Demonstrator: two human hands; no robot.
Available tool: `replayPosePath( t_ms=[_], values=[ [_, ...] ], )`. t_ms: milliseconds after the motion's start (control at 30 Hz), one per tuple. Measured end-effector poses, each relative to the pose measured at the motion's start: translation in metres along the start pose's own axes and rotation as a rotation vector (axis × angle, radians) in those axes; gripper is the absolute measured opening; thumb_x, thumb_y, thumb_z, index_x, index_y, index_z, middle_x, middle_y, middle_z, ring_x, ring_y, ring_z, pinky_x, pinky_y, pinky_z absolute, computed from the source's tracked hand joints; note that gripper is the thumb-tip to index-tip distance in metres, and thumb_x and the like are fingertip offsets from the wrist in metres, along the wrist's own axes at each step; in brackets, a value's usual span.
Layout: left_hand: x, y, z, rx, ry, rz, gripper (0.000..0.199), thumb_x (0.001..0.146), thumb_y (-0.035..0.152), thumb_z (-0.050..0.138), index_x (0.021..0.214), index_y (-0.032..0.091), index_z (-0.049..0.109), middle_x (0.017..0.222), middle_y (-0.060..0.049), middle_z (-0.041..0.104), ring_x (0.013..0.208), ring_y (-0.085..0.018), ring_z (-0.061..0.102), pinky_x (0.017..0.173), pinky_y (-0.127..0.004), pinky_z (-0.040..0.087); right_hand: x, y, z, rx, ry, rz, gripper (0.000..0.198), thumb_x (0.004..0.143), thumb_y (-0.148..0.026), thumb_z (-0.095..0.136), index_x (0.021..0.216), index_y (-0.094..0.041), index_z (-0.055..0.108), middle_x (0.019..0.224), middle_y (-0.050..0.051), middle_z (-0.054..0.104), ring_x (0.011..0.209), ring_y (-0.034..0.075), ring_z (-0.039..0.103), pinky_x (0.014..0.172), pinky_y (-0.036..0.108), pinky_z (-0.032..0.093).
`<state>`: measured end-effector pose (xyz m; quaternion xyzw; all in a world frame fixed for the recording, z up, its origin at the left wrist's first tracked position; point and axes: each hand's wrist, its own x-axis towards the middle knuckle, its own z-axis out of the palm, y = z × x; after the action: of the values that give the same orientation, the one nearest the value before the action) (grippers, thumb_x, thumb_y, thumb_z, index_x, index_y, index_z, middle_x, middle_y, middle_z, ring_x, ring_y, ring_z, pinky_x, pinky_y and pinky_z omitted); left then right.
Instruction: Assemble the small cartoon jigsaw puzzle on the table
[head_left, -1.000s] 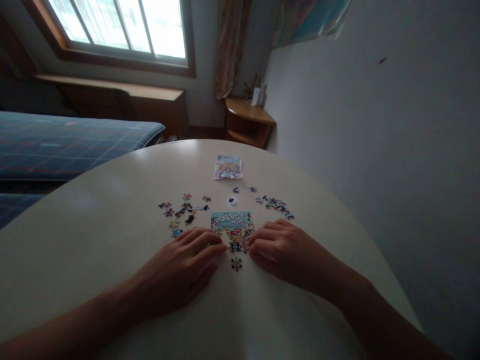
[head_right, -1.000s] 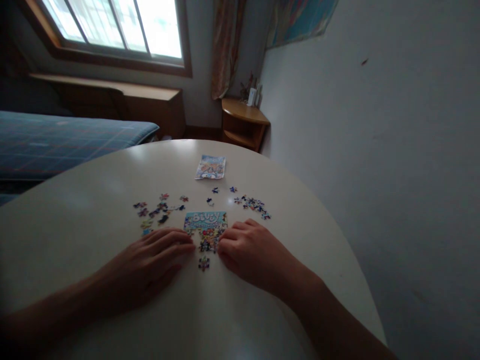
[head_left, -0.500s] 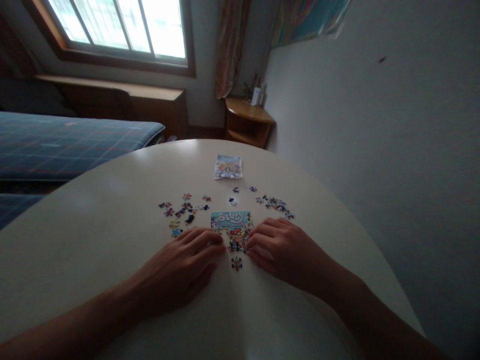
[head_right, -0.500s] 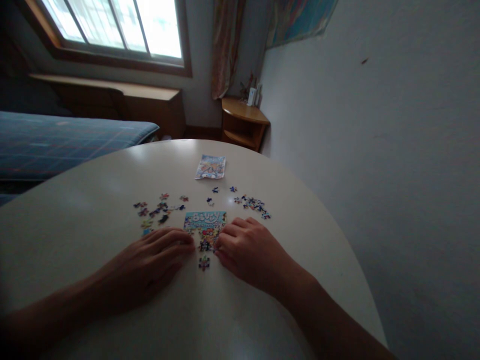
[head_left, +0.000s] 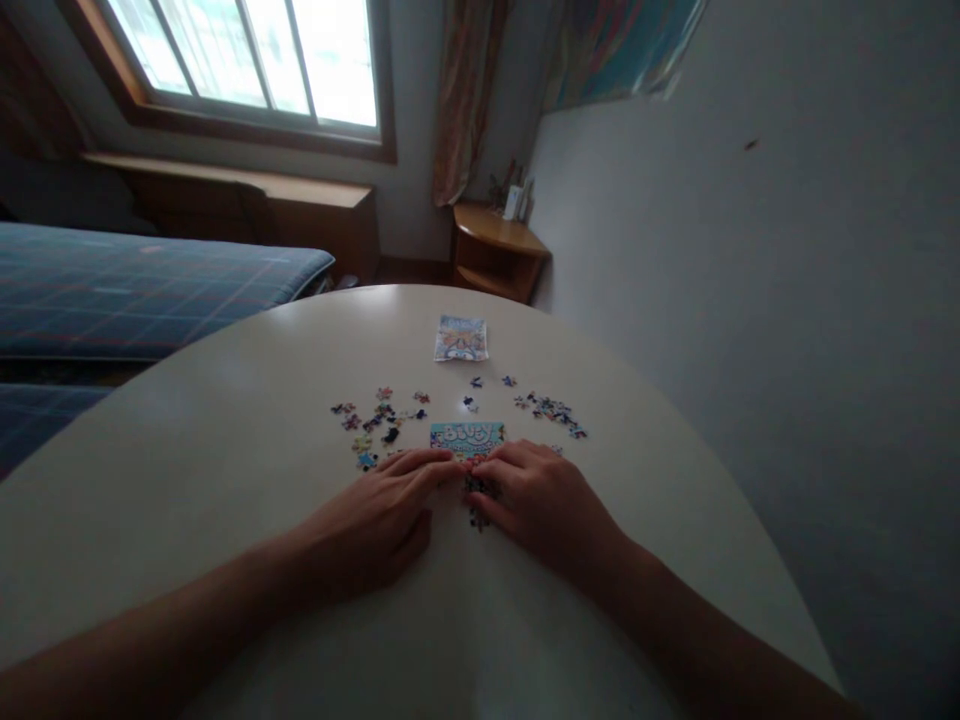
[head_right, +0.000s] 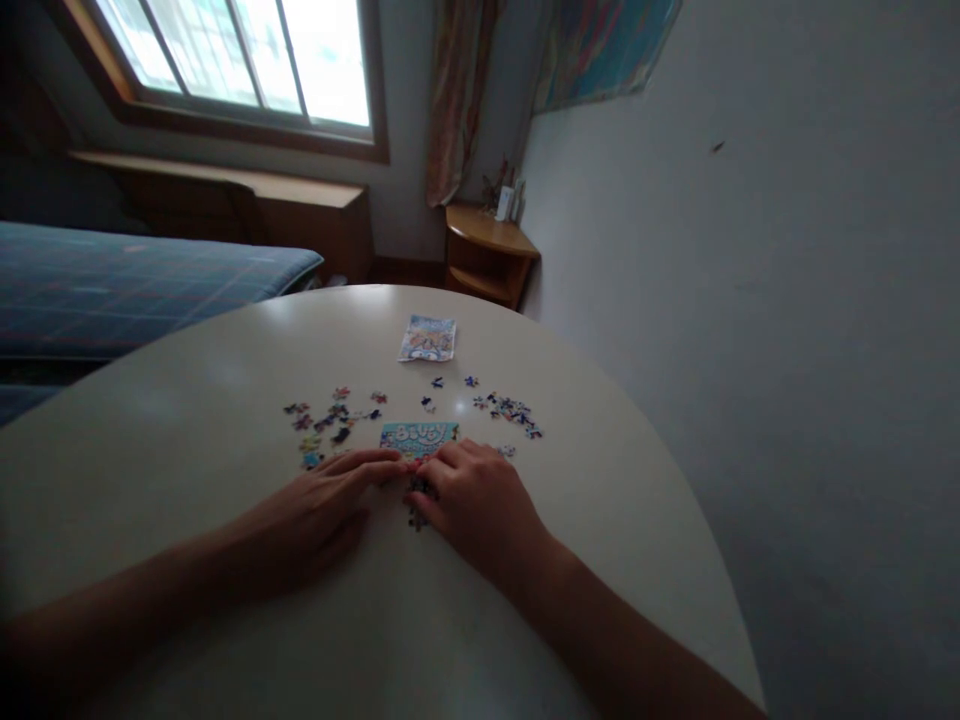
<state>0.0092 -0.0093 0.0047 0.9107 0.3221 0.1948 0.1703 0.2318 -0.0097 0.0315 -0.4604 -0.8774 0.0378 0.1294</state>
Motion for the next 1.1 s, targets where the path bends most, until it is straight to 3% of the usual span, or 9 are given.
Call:
replayPosePath(
  t_ms=[267,600,867,1100],
  values=[
    [0.002,-0.002,0.002,0.010,0.012,0.033,0.065,0.076,-0.001,0.042,0.137,0.019,0.038,0.134,-0.010,0.056,0.132,-0.021,0.045,0.111,-0.045,0.041,0.002,-0.016,0.000,-0.241,0.030,-0.079,0.015,0.091,-0.023,0.058,0.085,-0.018,0.070,0.080,0.004,0.071,0.075,0.019,0.062,0.068,0.033,0.038],
    [0.002,-0.005,0.004,0.002,0.018,0.046,0.065,0.075,-0.001,0.043,0.136,0.019,0.040,0.134,-0.009,0.057,0.133,-0.021,0.044,0.112,-0.044,0.040,0.004,-0.013,0.004,-0.318,0.111,-0.157,0.022,0.091,-0.017,0.053,0.072,-0.017,0.063,0.066,0.003,0.068,0.059,0.015,0.058,0.060,0.031,0.032],
    [0.002,-0.004,0.005,0.031,0.014,0.026,0.060,0.079,0.001,0.043,0.137,0.019,0.041,0.136,-0.010,0.055,0.134,-0.021,0.044,0.112,-0.044,0.041,-0.005,-0.015,0.004,-0.284,0.073,-0.079,0.011,0.088,-0.013,0.055,0.084,-0.017,0.064,0.078,0.003,0.069,0.061,0.015,0.062,0.051,0.028,0.031],
    [0.001,-0.004,0.004,0.014,0.012,0.015,0.065,0.079,0.002,0.045,0.140,0.020,0.038,0.138,-0.010,0.054,0.134,-0.022,0.043,0.112,-0.044,0.040,-0.008,-0.014,-0.002,-0.242,0.187,-0.012,0.010,0.087,-0.015,0.057,0.086,-0.018,0.067,0.081,0.003,0.072,0.061,0.014,0.064,0.051,0.025,0.034]
  ],
)
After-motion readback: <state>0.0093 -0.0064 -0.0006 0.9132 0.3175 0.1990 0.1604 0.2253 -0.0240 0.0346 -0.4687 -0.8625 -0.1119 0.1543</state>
